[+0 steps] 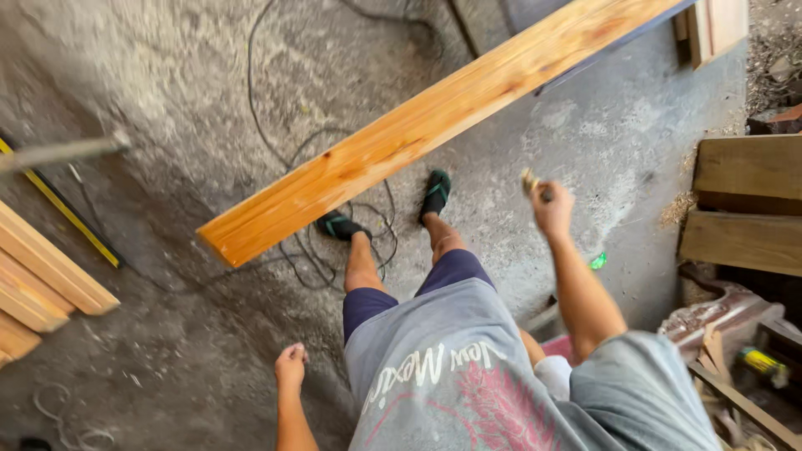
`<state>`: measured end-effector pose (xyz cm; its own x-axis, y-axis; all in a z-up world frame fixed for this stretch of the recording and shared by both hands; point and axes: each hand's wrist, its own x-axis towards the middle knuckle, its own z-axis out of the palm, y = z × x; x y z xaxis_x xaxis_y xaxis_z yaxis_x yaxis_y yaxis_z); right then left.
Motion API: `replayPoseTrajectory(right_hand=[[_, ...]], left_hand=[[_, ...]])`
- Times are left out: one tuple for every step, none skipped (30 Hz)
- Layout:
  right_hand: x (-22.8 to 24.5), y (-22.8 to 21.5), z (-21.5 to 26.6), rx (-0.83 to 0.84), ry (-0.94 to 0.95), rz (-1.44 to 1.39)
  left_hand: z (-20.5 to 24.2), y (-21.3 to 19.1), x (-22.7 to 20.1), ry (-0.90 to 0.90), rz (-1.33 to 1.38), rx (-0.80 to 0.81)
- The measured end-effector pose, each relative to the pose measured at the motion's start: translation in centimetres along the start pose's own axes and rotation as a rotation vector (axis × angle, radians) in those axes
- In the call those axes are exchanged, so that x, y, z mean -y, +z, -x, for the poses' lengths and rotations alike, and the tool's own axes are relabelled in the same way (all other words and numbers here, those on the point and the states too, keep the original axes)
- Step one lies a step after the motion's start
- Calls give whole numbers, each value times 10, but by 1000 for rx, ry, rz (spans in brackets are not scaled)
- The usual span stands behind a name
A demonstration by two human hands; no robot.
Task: The person applies wood stain to a long wooden plank using a paintbrush. They repeatedly dip the brush into a can of stain and spread it along the length of the plank, which is resting on a workbench.
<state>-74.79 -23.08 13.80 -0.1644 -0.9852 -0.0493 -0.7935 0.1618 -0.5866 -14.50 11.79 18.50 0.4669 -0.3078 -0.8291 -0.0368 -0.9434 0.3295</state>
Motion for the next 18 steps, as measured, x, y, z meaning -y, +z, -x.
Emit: replayPoseTrajectory(right_hand=[[-7,-7,13,-47,28,45],[-11,-15,29,-25,170,2],[-14,-22,43,1,310,-43],[-22,-36,64,15,367,-54],[-30,-50,83,29,424,-65],[-39,-62,87,18,478,-104],[-47,-77,90,8,532,-144],[-53,-91,97,-39,582,-128],[-59,-103,102,-85,633,-113],[-67,-119,108,-101,714,-151],[-75,-131,112,-115,794,-190],[-85,-143,111,-136,819,-198],[-93,-152,107,-158,843,-207],[-100,-161,110,-169,872,-209],[-105,-167,110,-216,869,-291],[-109,-172,111,-258,862,-368],[-112,-177,112,-301,852,-445],[-115,-181,107,-301,898,-447]], left_hand=[[2,9,-27,12,-66,15],[13,18,-50,11,-131,29],[15,29,-79,110,-202,22],[21,42,-103,193,-278,17],[29,57,-125,249,-372,-31],[20,78,-159,329,-460,-79],[18,100,-188,388,-506,-100],[16,119,-219,457,-555,-118],[14,136,-250,572,-589,-80],[13,157,-273,678,-620,-37],[12,175,-295,659,-633,0],[9,197,-319,641,-643,41],[5,218,-345,716,-661,56],[5,236,-363,778,-680,74],[3,251,-380,841,-698,93],[3,265,-394,861,-717,114],[3,278,-407,882,-736,134],[2,292,-420,907,-748,149]])
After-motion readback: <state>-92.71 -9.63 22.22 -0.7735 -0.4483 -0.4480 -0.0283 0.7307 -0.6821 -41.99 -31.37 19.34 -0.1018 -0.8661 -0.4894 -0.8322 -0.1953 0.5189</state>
